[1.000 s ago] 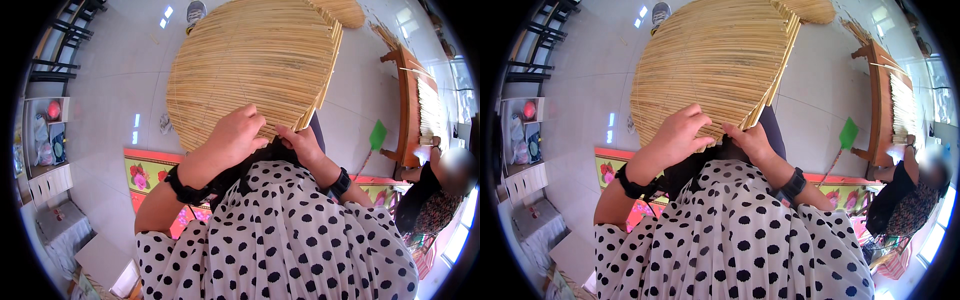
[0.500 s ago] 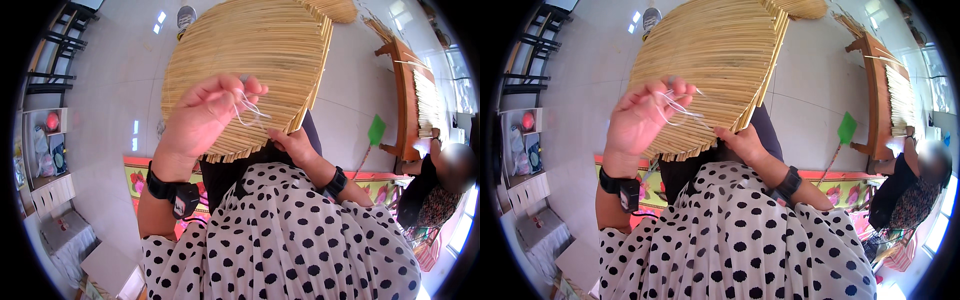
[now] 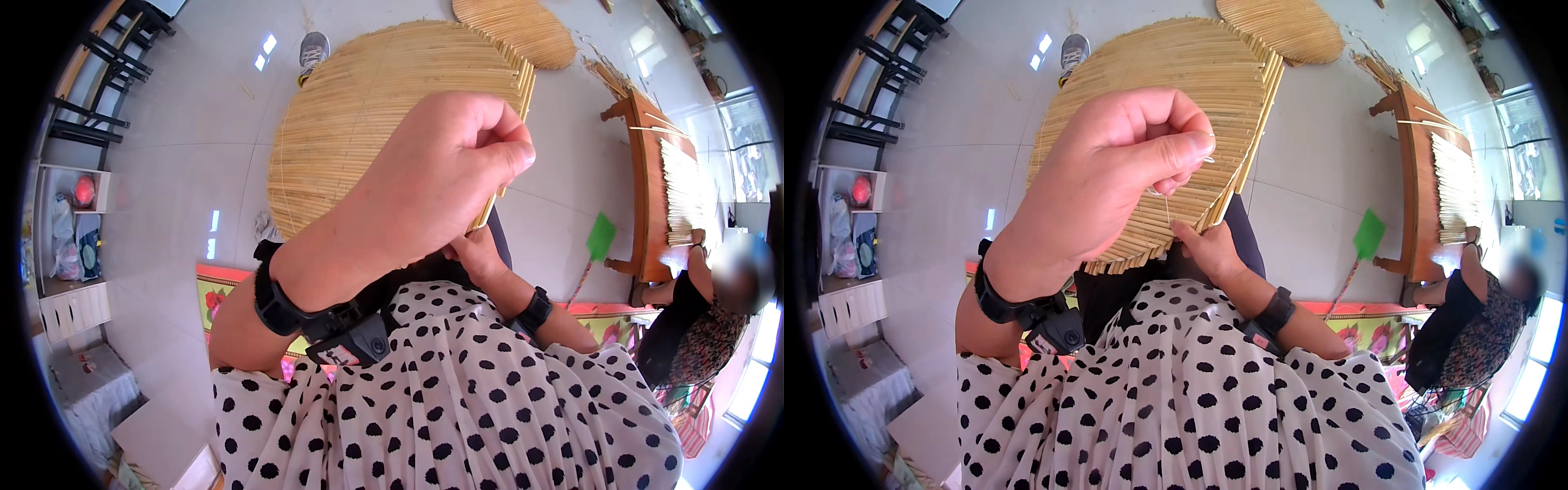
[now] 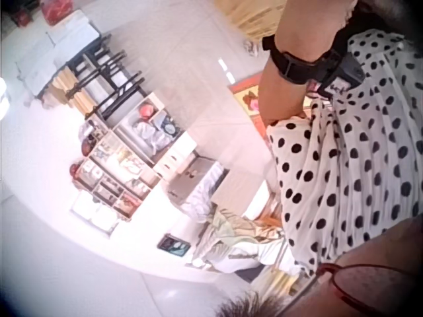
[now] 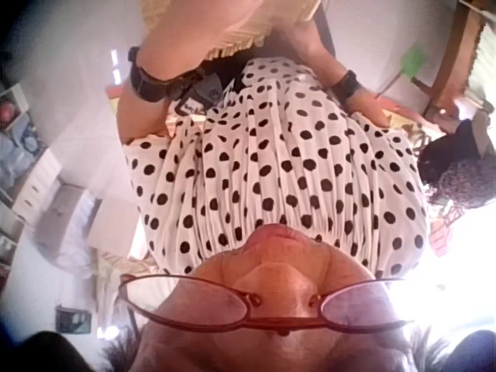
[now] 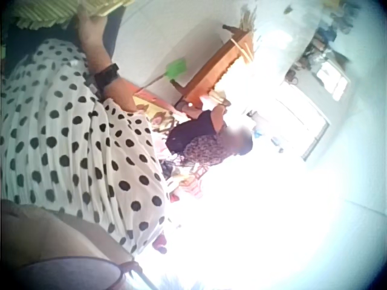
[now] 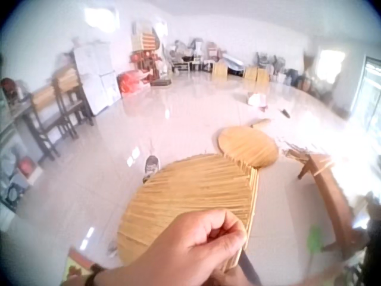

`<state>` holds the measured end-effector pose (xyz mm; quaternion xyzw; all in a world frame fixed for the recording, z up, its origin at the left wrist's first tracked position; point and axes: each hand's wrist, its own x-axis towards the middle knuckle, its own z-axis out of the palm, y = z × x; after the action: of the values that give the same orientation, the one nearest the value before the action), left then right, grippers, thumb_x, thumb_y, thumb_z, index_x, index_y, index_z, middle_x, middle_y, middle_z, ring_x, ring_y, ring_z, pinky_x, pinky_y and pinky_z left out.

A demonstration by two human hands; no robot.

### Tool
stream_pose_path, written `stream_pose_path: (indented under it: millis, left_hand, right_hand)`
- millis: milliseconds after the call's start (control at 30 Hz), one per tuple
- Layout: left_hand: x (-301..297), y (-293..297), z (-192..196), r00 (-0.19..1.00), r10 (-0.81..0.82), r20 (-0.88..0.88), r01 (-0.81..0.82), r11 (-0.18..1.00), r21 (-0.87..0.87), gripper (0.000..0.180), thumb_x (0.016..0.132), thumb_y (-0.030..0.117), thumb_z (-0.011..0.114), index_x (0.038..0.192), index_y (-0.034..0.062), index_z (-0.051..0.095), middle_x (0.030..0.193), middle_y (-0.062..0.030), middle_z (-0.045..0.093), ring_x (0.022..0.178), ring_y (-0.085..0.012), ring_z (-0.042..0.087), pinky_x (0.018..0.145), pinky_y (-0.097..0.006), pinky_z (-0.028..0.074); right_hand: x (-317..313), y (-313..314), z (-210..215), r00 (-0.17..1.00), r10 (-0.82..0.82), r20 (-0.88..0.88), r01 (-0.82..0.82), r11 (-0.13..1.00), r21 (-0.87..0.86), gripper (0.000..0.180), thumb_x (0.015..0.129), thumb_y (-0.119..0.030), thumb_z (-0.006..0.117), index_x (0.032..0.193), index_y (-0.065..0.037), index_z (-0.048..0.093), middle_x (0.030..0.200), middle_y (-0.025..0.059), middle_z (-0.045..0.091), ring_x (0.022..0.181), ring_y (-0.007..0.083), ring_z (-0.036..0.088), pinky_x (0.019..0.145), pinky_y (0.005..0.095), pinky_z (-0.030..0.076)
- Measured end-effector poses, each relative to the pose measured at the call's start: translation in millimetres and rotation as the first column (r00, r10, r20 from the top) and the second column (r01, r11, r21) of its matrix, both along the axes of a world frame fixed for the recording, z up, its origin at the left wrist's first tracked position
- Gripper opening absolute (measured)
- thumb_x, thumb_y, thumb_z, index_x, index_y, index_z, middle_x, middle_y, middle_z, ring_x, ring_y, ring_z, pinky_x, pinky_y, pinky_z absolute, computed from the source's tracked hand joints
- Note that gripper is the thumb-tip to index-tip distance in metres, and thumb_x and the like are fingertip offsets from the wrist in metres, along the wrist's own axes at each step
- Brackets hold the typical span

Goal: The person weaves a large circular bamboo mat by hand, threading a white string through the bamboo slats to secure them. They use pliers to pull the string tight and cut the excess, then rotate the mat to continue weaving from different angles.

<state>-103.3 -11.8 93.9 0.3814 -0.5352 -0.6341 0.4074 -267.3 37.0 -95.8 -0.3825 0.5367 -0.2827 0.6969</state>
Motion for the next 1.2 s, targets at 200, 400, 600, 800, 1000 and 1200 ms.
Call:
stream_pose_path:
  millis: [200,400,600,800,1000,1200]
  left_hand:
    - [24.9,-17.6,-19.7,0.995,-0.046,-0.088,0.045,0.999,-0.019,0.012,0.093,0.014,0.057,0.088,0.0030,0.058,0.075,0.0020,0.053,0.067,-0.0062,0.047,0.061,-0.020,0.038]
    - [26.2,-15.4,-21.0,0.997,0.002,-0.077,-0.007,0.998,-0.057,0.014,0.094,0.016,0.058,0.088,0.0035,0.058,0.075,0.0016,0.054,0.067,-0.0065,0.048,0.061,-0.021,0.039]
    - [5.9,-11.3,-16.9,0.998,-0.002,-0.067,-0.003,0.997,-0.081,0.011,0.092,0.010,0.058,0.086,0.0018,0.057,0.075,0.0018,0.053,0.067,-0.0062,0.047,0.063,-0.021,0.041]
    - [4.9,-2.4,7.6,0.992,-0.045,0.120,0.058,0.993,-0.105,0.010,0.092,0.009,0.058,0.084,0.0020,0.056,0.075,0.0044,0.052,0.067,-0.0034,0.046,0.061,-0.020,0.040]
    - [12.0,-5.7,14.3,0.983,-0.038,0.182,0.057,0.994,-0.098,0.010,0.092,0.010,0.058,0.085,0.0025,0.057,0.075,0.0043,0.052,0.067,-0.0035,0.045,0.061,-0.019,0.040]
    - [24.1,-13.1,-16.6,0.987,0.022,0.157,0.005,0.986,-0.165,0.011,0.092,0.011,0.059,0.086,0.0034,0.055,0.075,0.0048,0.050,0.068,-0.0039,0.044,0.061,-0.020,0.039]
  right_hand:
    - [-2.6,-0.1,5.6,0.997,0.062,0.037,-0.065,0.994,0.084,0.028,0.086,-0.028,0.068,0.102,-0.006,0.060,0.086,0.0032,0.063,0.067,0.0105,0.057,0.058,0.0218,0.045]
    - [-3.6,0.2,11.1,0.993,0.076,0.087,-0.088,0.984,0.152,0.027,0.085,-0.027,0.070,0.102,-0.008,0.060,0.084,0.0010,0.062,0.069,0.0092,0.057,0.059,0.0211,0.046]
    - [8.1,3.1,15.9,0.999,0.027,0.029,-0.030,0.996,0.083,0.021,0.084,-0.014,0.071,0.100,-0.005,0.061,0.082,0.0003,0.062,0.061,0.0076,0.056,0.051,0.0189,0.044]
    - [4.5,-0.5,12.3,0.999,0.000,0.055,-0.002,0.999,0.036,0.023,0.083,-0.016,0.070,0.098,-0.002,0.060,0.077,0.0014,0.061,0.058,0.0092,0.056,0.050,0.0210,0.045]
    - [-2.5,-6.7,8.1,0.998,-0.013,0.056,0.013,1.000,0.004,0.021,0.085,-0.017,0.069,0.098,-0.004,0.060,0.076,0.0016,0.060,0.058,0.0096,0.055,0.051,0.0212,0.045]
    - [-6.7,-5.9,16.1,0.998,0.061,0.028,-0.064,0.993,0.101,0.021,0.087,-0.023,0.068,0.097,-0.006,0.061,0.079,0.0012,0.061,0.061,0.0093,0.056,0.054,0.0212,0.045]
